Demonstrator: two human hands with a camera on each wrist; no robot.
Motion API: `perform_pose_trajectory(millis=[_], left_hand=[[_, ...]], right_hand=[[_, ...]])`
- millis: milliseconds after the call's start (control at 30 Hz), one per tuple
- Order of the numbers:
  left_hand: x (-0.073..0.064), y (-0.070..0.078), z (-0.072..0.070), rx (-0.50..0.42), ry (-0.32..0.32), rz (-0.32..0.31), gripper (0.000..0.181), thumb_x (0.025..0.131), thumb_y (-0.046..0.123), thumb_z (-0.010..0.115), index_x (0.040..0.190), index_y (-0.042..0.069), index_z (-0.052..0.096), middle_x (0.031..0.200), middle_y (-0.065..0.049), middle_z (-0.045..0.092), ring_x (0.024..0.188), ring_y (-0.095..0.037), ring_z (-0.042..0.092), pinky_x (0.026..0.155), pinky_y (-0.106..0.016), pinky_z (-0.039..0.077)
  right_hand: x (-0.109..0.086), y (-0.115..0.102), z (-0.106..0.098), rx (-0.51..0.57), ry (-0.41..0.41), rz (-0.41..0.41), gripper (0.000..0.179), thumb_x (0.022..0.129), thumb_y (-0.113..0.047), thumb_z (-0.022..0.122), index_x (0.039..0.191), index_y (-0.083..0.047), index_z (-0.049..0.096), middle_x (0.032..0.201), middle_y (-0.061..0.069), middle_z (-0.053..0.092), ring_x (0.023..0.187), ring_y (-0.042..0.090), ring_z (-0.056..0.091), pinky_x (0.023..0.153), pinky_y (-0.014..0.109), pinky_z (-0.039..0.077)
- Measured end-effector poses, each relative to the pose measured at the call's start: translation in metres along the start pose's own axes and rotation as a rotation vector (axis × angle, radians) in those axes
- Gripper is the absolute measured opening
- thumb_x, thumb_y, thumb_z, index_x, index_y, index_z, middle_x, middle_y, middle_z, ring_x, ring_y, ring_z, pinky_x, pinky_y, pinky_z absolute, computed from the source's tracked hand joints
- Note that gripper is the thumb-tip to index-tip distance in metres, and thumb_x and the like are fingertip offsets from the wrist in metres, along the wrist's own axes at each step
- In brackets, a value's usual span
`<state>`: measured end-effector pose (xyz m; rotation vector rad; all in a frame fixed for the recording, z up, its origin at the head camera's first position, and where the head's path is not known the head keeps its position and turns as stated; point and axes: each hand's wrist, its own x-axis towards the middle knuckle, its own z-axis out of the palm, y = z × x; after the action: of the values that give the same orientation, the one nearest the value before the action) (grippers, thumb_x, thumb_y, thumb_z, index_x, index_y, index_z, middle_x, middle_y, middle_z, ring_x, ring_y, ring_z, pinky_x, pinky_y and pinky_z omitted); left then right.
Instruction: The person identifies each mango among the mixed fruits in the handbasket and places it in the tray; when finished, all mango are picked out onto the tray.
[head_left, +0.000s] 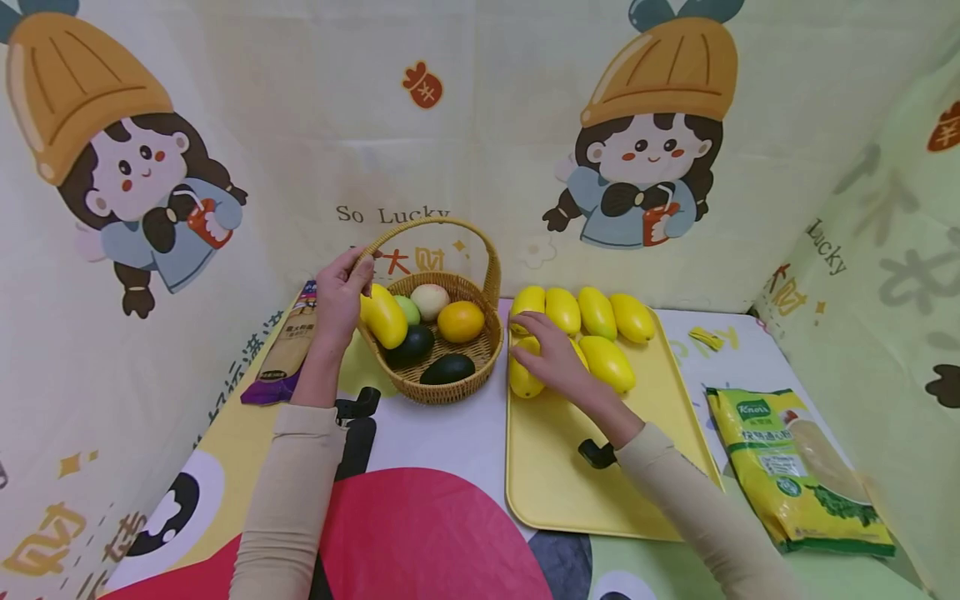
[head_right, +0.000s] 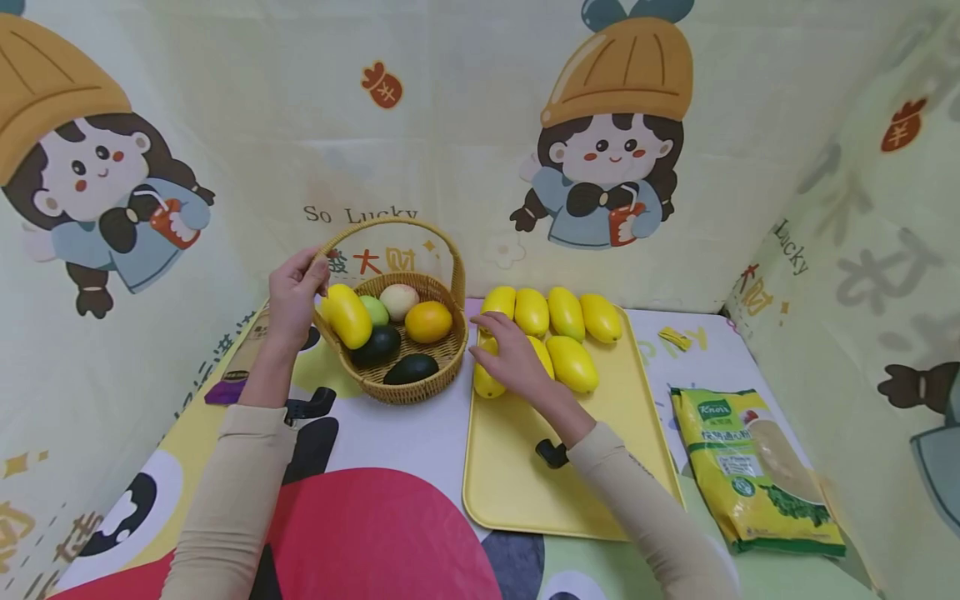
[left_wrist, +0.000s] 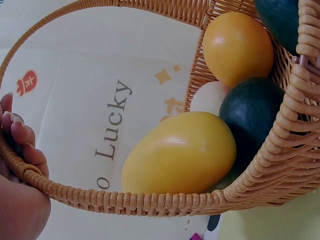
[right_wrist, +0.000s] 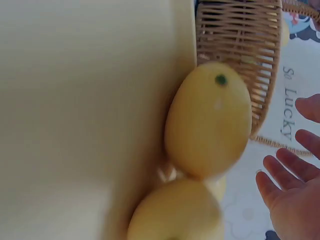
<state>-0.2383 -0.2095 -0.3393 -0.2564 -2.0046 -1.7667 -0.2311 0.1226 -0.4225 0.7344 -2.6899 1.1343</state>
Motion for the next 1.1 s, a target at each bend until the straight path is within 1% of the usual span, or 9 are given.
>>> perform_pose_trajectory(millis=[167, 400, 500, 600, 733, 833, 900, 1033, 1100], left_hand=[[-0.001, 0.003, 0.001, -0.011, 0.000, -0.004, 0.034, 0.102, 0.024, 0.054, 0.120, -0.003, 0.066, 0.072, 0.004, 0.048, 0.061, -0.013, 0.042, 0.061, -0.024, 0.043], [-0.003, 0.013, 0.002, -0.035, -0.015, -0.024, 0.032, 0.103, 0.016, 0.053, 0.119, -0.010, 0.064, 0.071, -0.001, 0.047, 0.060, -0.014, 0.042, 0.060, -0.021, 0.041], [-0.002, 0.011, 0.001, -0.020, -0.004, -0.022, 0.032, 0.102, 0.019, 0.054, 0.119, -0.006, 0.065, 0.071, 0.001, 0.047, 0.060, -0.014, 0.042, 0.060, -0.022, 0.042], [-0.002, 0.005, 0.000, -0.002, 0.006, -0.008, 0.033, 0.102, 0.024, 0.054, 0.119, -0.002, 0.067, 0.071, 0.003, 0.047, 0.061, -0.013, 0.042, 0.061, -0.026, 0.043], [-0.001, 0.001, 0.000, 0.009, 0.007, 0.011, 0.035, 0.102, 0.027, 0.054, 0.119, -0.001, 0.067, 0.071, 0.003, 0.047, 0.061, -0.014, 0.042, 0.061, -0.025, 0.043], [-0.001, 0.000, 0.001, 0.006, 0.005, 0.003, 0.034, 0.102, 0.025, 0.054, 0.120, -0.002, 0.067, 0.071, 0.004, 0.047, 0.061, -0.013, 0.042, 0.061, -0.022, 0.043], [-0.002, 0.003, 0.000, 0.003, -0.001, -0.004, 0.033, 0.103, 0.022, 0.054, 0.120, -0.003, 0.066, 0.071, 0.002, 0.047, 0.061, -0.013, 0.042, 0.062, -0.024, 0.043], [-0.006, 0.018, 0.001, 0.002, -0.016, 0.000, 0.032, 0.103, 0.016, 0.053, 0.120, -0.009, 0.064, 0.070, -0.001, 0.047, 0.061, -0.015, 0.042, 0.062, -0.027, 0.043], [-0.008, 0.025, 0.001, 0.004, -0.023, 0.011, 0.032, 0.103, 0.014, 0.052, 0.120, -0.011, 0.063, 0.069, -0.002, 0.047, 0.060, -0.016, 0.042, 0.061, -0.025, 0.043]], right_hand=[[0.014, -0.012, 0.016, 0.007, 0.010, -0.036, 0.046, 0.094, -0.020, 0.068, 0.137, -0.009, 0.058, 0.141, 0.006, 0.054, 0.130, 0.025, 0.053, 0.109, 0.046, 0.045], [0.030, -0.033, 0.036, 0.029, -0.004, -0.063, 0.044, 0.094, -0.023, 0.068, 0.135, -0.012, 0.059, 0.142, 0.008, 0.053, 0.132, 0.027, 0.051, 0.111, 0.044, 0.043], [0.038, -0.043, 0.046, 0.022, -0.023, -0.065, 0.045, 0.094, -0.025, 0.068, 0.136, -0.013, 0.059, 0.144, 0.008, 0.052, 0.134, 0.027, 0.050, 0.112, 0.043, 0.042], [0.049, -0.052, 0.056, 0.023, -0.039, -0.071, 0.046, 0.094, -0.026, 0.068, 0.136, -0.012, 0.058, 0.142, 0.007, 0.053, 0.129, 0.025, 0.054, 0.109, 0.041, 0.046], [0.061, -0.063, 0.069, 0.063, -0.065, -0.066, 0.048, 0.094, -0.026, 0.068, 0.138, -0.011, 0.056, 0.139, 0.007, 0.054, 0.123, 0.026, 0.057, 0.105, 0.040, 0.049], [0.069, -0.070, 0.077, 0.091, -0.093, -0.051, 0.052, 0.094, -0.027, 0.068, 0.141, -0.012, 0.053, 0.141, 0.007, 0.053, 0.127, 0.029, 0.055, 0.107, 0.041, 0.047], [0.073, -0.075, 0.082, 0.103, -0.109, -0.038, 0.055, 0.094, -0.028, 0.068, 0.143, -0.012, 0.050, 0.143, 0.008, 0.052, 0.130, 0.030, 0.053, 0.109, 0.042, 0.045], [0.081, -0.084, 0.092, 0.127, -0.119, -0.012, 0.061, 0.094, -0.029, 0.069, 0.148, -0.012, 0.045, 0.148, 0.009, 0.048, 0.133, 0.030, 0.051, 0.111, 0.042, 0.044], [0.085, -0.089, 0.096, 0.136, -0.111, 0.000, 0.064, 0.093, -0.029, 0.070, 0.149, -0.012, 0.043, 0.149, 0.010, 0.047, 0.132, 0.029, 0.051, 0.111, 0.042, 0.044]])
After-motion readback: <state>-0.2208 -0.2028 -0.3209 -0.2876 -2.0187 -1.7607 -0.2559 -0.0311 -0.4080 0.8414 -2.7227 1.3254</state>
